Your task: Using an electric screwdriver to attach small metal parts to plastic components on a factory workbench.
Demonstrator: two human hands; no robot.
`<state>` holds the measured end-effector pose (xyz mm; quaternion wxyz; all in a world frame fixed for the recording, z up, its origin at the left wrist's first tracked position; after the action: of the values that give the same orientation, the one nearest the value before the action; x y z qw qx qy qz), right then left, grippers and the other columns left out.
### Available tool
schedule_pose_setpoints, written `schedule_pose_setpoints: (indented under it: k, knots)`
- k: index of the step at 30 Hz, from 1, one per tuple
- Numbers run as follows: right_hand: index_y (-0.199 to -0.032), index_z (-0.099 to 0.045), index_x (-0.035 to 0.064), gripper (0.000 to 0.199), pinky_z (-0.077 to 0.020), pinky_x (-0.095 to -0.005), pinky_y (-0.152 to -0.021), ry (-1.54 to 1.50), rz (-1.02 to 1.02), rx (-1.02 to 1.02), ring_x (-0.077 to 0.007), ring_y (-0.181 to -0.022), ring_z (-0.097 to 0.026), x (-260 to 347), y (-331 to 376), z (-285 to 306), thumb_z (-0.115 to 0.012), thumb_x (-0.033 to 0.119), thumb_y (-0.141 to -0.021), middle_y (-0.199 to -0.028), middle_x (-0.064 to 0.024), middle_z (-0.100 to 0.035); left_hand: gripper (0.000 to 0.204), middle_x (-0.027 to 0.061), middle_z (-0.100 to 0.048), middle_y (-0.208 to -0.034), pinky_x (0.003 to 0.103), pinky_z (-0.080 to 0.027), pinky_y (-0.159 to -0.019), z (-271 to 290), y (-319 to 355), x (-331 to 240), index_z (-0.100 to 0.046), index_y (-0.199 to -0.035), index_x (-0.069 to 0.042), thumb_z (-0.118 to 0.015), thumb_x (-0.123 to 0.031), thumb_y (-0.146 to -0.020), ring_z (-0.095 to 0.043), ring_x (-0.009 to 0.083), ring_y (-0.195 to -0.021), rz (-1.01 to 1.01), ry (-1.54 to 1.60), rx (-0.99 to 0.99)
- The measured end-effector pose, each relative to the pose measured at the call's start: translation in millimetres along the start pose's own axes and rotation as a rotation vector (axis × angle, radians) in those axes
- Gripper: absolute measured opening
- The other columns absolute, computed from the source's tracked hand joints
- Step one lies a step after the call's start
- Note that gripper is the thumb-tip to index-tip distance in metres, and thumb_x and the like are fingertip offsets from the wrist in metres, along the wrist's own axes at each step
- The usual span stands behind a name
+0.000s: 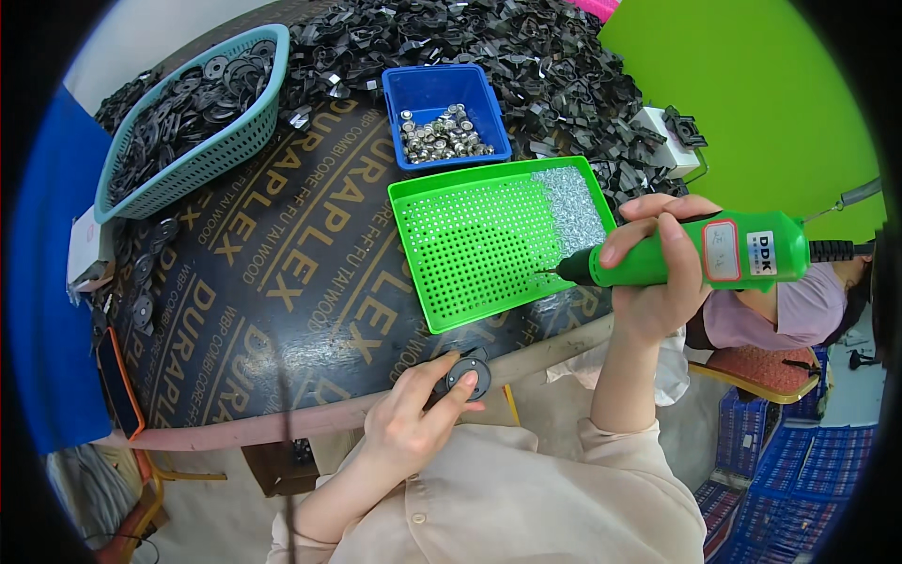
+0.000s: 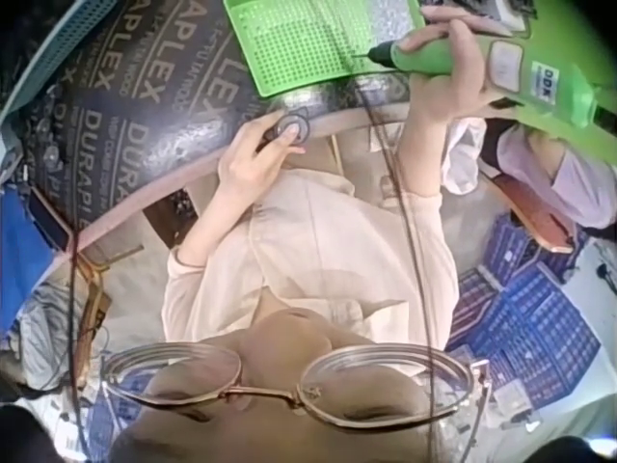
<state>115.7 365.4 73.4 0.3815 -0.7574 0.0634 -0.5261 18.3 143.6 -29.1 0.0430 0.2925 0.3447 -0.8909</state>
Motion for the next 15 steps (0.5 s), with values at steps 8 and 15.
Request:
schedule_pose_setpoints:
  k: [8, 15]
  knots:
    - [-0.105, -0.048, -0.0056, 0.019, -0.0500, -0.0314, -0.051, 0.057, 0.008, 0.027, -0.0230, -0.049, -0.060, 1, 1, -4, -0.052, 0.006, -0.089, -0.086, -0.0287, -0.061, 0.054, 0.0181, -0.066, -0.104, 0.031, -0.056, -0.063, 1, -1, -2, -0.070, -0.105, -0.007, -0.088, -0.003, -0.054, -0.065, 0.0268, -0.080, 0.053, 0.037, -0.002]
    - [-0.110, -0.042, -0.0024, 0.023, -0.0539, -0.0384, -0.049, -0.376, 0.080, 0.144, -0.0282, -0.054, -0.062, 67, 17, -8, -0.050, 0.008, -0.092, -0.100, -0.0292, -0.061, 0.043, 0.0173, -0.065, -0.110, 0.029, -0.056, -0.064, 3, -3, -2, -0.069, -0.105, -0.004, -0.085, -0.014, -0.066, -0.066, 0.0249, -0.082, 0.005, 0.013, 0.002]
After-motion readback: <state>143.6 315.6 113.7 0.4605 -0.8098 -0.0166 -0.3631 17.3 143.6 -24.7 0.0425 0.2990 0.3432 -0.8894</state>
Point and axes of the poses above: each hand's wrist, its own y-axis away from the middle knuckle, its own z-axis out of the back of the hand, x = y × z, the point moved 5 cm from there along -y, towards the middle knuckle
